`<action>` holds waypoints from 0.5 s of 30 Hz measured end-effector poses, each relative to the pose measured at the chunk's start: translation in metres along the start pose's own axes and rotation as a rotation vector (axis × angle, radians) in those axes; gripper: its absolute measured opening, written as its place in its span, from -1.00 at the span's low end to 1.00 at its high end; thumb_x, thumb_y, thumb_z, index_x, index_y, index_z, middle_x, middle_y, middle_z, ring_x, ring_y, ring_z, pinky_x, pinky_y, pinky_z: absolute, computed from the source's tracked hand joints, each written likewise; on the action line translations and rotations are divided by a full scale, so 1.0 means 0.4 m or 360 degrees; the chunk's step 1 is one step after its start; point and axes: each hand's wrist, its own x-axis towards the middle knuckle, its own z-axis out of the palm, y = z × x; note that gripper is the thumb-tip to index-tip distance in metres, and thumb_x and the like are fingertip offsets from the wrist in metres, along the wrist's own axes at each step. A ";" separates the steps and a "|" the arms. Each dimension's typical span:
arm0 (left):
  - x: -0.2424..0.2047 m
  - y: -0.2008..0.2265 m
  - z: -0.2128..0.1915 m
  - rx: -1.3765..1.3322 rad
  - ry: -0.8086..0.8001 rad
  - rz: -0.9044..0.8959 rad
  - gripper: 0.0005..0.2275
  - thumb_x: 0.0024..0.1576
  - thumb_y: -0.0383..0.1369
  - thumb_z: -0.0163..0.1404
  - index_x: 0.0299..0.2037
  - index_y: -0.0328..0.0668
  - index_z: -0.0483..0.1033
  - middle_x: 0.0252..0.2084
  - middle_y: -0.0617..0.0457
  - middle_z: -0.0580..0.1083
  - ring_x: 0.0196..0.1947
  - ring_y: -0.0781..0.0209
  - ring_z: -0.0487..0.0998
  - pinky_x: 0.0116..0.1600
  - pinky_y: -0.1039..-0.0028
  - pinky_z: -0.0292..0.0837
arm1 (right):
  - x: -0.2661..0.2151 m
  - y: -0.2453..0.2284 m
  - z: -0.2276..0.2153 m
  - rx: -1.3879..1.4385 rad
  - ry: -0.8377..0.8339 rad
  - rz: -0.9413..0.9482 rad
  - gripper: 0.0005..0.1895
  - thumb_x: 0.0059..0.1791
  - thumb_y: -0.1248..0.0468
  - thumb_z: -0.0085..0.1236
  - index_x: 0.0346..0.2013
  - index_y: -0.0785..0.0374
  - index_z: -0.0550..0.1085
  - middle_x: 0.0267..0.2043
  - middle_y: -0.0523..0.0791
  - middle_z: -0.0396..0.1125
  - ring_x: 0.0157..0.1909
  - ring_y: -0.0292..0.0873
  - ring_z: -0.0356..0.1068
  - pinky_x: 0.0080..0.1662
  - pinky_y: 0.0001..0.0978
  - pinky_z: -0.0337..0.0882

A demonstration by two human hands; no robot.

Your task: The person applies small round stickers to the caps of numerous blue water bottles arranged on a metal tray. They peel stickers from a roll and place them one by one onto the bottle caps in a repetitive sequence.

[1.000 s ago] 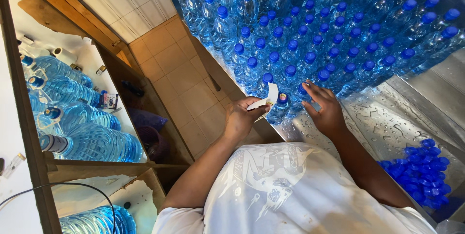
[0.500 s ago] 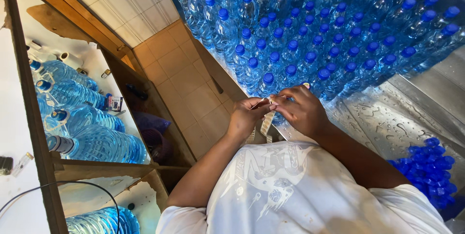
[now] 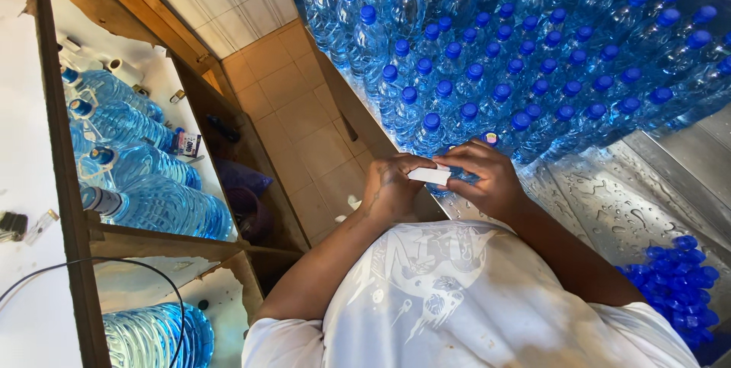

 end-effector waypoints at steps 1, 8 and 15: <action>-0.001 0.013 -0.001 0.0001 0.0001 -0.0002 -0.78 0.10 -0.42 0.26 -0.15 0.29 0.83 -0.31 0.12 0.69 -0.31 0.11 0.70 -0.17 0.45 0.54 | -0.006 0.017 -0.001 0.0003 -0.0001 0.0000 -0.70 0.03 0.24 0.44 0.04 0.23 0.73 -0.12 0.00 0.61 -0.23 0.03 0.48 -0.15 -0.09 0.47; -0.019 0.151 -0.034 -0.0097 -0.0108 0.0090 -0.79 0.19 -0.42 0.15 -0.06 0.17 0.78 -0.24 -0.07 0.65 -0.29 -0.05 0.65 -0.11 0.28 0.53 | -0.016 0.031 -0.034 0.0021 -0.0008 0.0122 -0.91 0.06 0.35 0.38 -0.17 0.19 0.76 -0.18 -0.07 0.62 -0.21 -0.02 0.54 -0.12 -0.13 0.49; -0.002 0.082 -0.008 0.0198 -0.0101 0.0066 -0.75 0.14 -0.29 0.24 -0.06 0.51 0.77 -0.22 0.30 0.66 -0.25 0.13 0.73 -0.09 0.48 0.59 | -0.128 0.156 -0.097 0.0685 0.0340 0.0724 -0.76 0.12 0.53 0.21 0.08 0.48 0.64 -0.20 0.13 0.59 -0.25 -0.13 0.56 -0.18 -0.36 0.63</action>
